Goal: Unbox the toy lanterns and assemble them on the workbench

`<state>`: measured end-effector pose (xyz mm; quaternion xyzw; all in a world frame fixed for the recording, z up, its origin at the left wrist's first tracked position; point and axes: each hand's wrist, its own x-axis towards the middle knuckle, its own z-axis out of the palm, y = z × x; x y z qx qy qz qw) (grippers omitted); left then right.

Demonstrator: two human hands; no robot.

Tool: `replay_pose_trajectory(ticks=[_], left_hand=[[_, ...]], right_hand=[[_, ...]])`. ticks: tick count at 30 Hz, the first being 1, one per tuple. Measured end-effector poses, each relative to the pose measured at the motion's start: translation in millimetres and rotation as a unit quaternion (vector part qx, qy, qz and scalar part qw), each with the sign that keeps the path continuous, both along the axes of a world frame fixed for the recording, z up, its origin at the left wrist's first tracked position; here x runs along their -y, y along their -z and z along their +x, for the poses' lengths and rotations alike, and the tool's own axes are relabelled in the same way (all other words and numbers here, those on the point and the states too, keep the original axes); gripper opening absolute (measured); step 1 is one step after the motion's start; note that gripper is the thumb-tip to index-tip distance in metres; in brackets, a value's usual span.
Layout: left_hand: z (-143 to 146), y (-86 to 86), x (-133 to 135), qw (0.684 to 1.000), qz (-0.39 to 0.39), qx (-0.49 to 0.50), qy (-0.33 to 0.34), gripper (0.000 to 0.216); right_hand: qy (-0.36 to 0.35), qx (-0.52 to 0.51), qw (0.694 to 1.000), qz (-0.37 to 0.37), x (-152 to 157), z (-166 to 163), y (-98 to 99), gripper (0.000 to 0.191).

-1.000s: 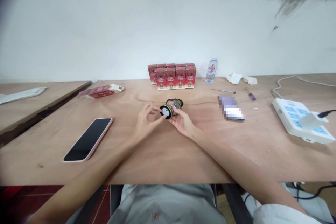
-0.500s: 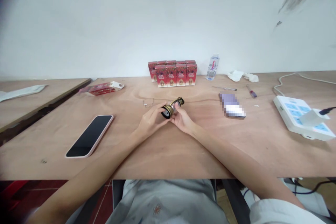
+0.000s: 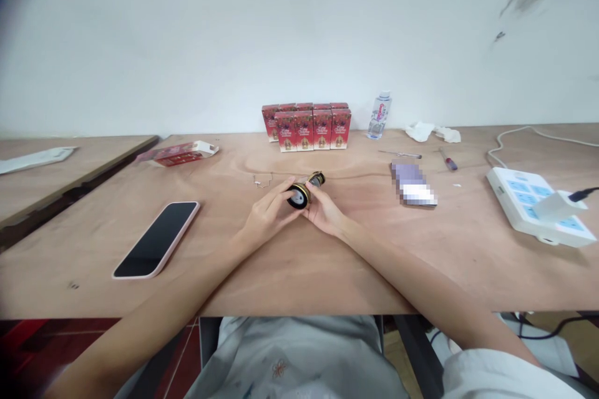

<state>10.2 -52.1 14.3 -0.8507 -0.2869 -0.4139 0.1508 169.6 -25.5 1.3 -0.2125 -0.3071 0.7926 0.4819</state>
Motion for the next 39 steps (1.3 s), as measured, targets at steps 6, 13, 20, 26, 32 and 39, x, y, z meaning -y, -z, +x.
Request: replay_pose_trajectory(ticks=[6,13,20,26,32,39], left_hand=[[-0.7,0.9,-1.3,0.998,-0.033,-0.008,0.045,0.026],[1.9,3.7,-1.1,0.996,-0.069,0.043,0.034,0.027],[2.6,2.5,0.2,0.996,-0.081,0.037,0.032,0.024],[1.3,0.3,-2.3,0.996,-0.081,-0.021,0.016,0.022],[3.5,0.7,-7.2,0.994,-0.039,-0.103,-0.014,0.021],[4.3,1.5,-10.2,0.988,-0.007,-0.151,-0.04,0.02]], right_hand=[[-0.008,0.004,1.0,0.019,3.1,0.1,-2.8,0.03],[0.039,0.005,0.999,-0.007,3.4,-1.1,-2.1,0.018],[0.023,0.012,1.0,-0.005,3.9,-0.2,-5.5,0.014],[0.035,0.033,0.999,-0.014,4.2,-1.1,-5.0,0.013],[0.045,0.048,0.998,-0.001,3.6,-3.1,-4.8,0.019],[0.051,0.064,0.997,0.011,1.7,-5.2,-4.3,0.027]])
